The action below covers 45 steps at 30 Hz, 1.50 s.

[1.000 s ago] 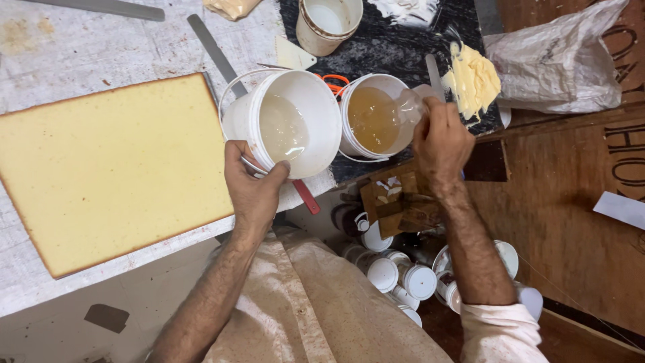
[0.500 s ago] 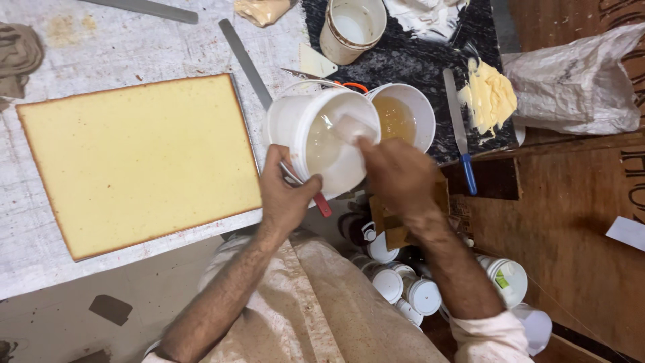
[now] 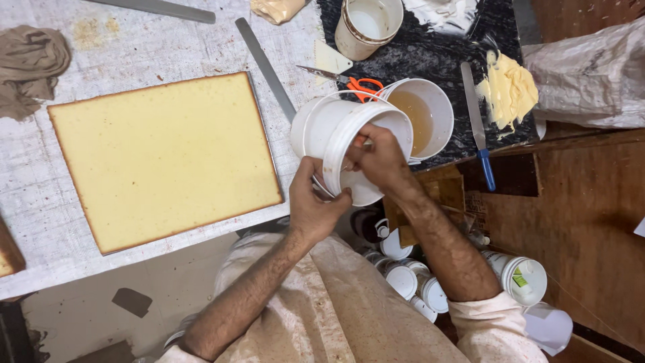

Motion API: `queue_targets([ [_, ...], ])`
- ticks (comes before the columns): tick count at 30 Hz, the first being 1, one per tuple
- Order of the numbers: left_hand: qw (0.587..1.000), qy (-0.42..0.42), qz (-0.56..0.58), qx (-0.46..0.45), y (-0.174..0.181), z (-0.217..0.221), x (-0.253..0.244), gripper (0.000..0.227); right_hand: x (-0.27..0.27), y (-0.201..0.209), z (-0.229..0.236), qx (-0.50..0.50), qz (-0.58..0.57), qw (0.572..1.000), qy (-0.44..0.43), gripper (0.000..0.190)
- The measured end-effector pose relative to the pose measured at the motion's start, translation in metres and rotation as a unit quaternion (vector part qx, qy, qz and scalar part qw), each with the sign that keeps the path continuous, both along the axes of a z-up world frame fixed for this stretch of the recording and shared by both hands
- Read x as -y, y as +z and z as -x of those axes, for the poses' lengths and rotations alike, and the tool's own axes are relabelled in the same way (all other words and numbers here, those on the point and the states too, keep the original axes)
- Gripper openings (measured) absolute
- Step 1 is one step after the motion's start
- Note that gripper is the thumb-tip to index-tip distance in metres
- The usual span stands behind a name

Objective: The person pours a yellow liquid from a bucket onto a rectangular board and spreads it evenly with their hand. They repeat this process to cover the entire surface of the board.

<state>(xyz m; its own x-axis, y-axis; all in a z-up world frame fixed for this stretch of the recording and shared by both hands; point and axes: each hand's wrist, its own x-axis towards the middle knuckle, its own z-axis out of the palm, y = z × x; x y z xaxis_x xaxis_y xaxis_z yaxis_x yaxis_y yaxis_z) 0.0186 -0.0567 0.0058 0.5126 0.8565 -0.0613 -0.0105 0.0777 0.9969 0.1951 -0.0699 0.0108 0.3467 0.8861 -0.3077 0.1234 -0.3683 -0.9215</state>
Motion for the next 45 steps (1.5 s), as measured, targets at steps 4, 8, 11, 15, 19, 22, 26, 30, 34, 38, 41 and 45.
queue_targets([
  [4, 0.988, -0.003, 0.146, 0.041, 0.010, -0.004, -0.006, 0.040, 0.008, 0.024, -0.010, -0.064, 0.032, 0.997, -0.040, 0.030],
  [8, 0.982, 0.010, 0.176, 0.070, 0.020, -0.009, -0.014, 0.039, 0.020, 0.048, -0.023, -0.077, 0.027, 0.994, -0.075, 0.030],
  [11, 0.988, 0.033, 0.142, 0.059, 0.019, -0.011, -0.019, 0.039, 0.029, 0.060, -0.037, -0.089, 0.014, 0.990, -0.108, 0.029],
  [15, 0.996, 0.064, 0.044, 0.051, 0.009, -0.013, -0.024, 0.043, 0.044, 0.067, -0.067, -0.048, -0.016, 0.988, -0.143, 0.032],
  [19, 0.992, 0.076, 0.050, 0.086, -0.007, -0.010, -0.028, 0.042, 0.056, 0.060, -0.101, 0.020, -0.012, 0.978, -0.207, 0.034],
  [22, 0.993, 0.092, 0.013, 0.075, -0.012, -0.006, -0.031, 0.042, 0.062, 0.037, -0.116, 0.103, -0.008, 0.968, -0.228, 0.030],
  [26, 0.991, 0.109, 0.044, 0.065, -0.011, -0.003, -0.032, 0.041, 0.068, 0.006, -0.128, 0.354, -0.011, 0.918, -0.176, 0.034],
  [30, 0.990, 0.123, 0.055, 0.048, -0.011, 0.000, -0.032, 0.040, 0.076, 0.001, -0.134, 0.654, -0.119, 0.741, -0.099, 0.029],
  [34, 0.990, 0.126, 0.037, 0.044, -0.014, 0.001, -0.030, 0.041, 0.086, 0.017, -0.131, 0.770, -0.179, 0.611, -0.052, 0.022],
  [38, 0.992, 0.124, 0.013, 0.029, -0.014, 0.001, -0.027, 0.042, 0.084, 0.021, -0.121, 0.797, -0.255, 0.548, -0.011, 0.018],
  [41, 0.992, 0.112, 0.036, 0.045, -0.011, 0.000, -0.023, 0.040, 0.078, 0.021, -0.114, 0.785, -0.230, 0.572, -0.054, 0.022],
  [45, 0.990, 0.097, 0.090, 0.053, -0.008, -0.003, -0.020, 0.038, 0.070, 0.034, -0.095, 0.393, -0.229, 0.848, -0.274, 0.021],
])
